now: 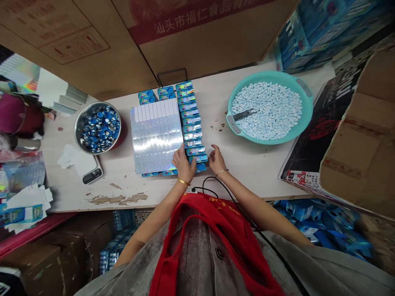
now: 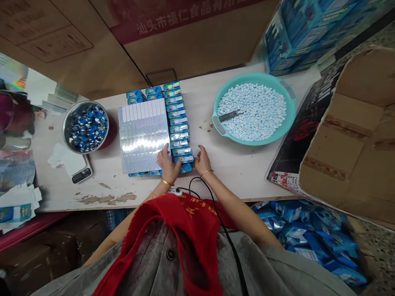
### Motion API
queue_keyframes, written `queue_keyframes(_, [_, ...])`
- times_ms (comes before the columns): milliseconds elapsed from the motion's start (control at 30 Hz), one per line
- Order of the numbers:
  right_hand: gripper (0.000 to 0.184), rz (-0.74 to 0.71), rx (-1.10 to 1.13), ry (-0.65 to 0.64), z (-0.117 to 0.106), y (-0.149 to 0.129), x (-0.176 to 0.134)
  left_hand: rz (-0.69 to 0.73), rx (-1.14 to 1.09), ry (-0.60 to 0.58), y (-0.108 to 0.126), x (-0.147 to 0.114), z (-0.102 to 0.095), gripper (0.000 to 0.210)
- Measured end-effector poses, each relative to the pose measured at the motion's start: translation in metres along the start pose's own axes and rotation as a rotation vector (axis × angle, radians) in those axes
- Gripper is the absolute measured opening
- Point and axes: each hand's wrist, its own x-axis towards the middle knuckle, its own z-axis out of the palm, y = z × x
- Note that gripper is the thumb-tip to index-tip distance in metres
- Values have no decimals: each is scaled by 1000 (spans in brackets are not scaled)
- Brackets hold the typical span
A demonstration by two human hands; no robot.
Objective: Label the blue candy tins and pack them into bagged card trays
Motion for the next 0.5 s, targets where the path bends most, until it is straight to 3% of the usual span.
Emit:
queue_keyframes(100, [43,-1,47,140,-14,-15,-5,60,-196,129,1,-1,-19,34])
queue_keyframes(167, [41,29,160,152,-24,-28,-15,50,-379,123,6,-4,-33,20])
queue_keyframes(267, [53,163,394,-64,-34,-48,-33,-117,-711,8,16,-12,-45,18])
queue_keyframes(367, [53,277,527,-277,-37,-60,-53,-319,-912,-62,19,-25,-42,20])
queue_keyframes(500, [46,268,509,-269,-37,-60,-67,-467,-978,-61,14,-39,-29,24])
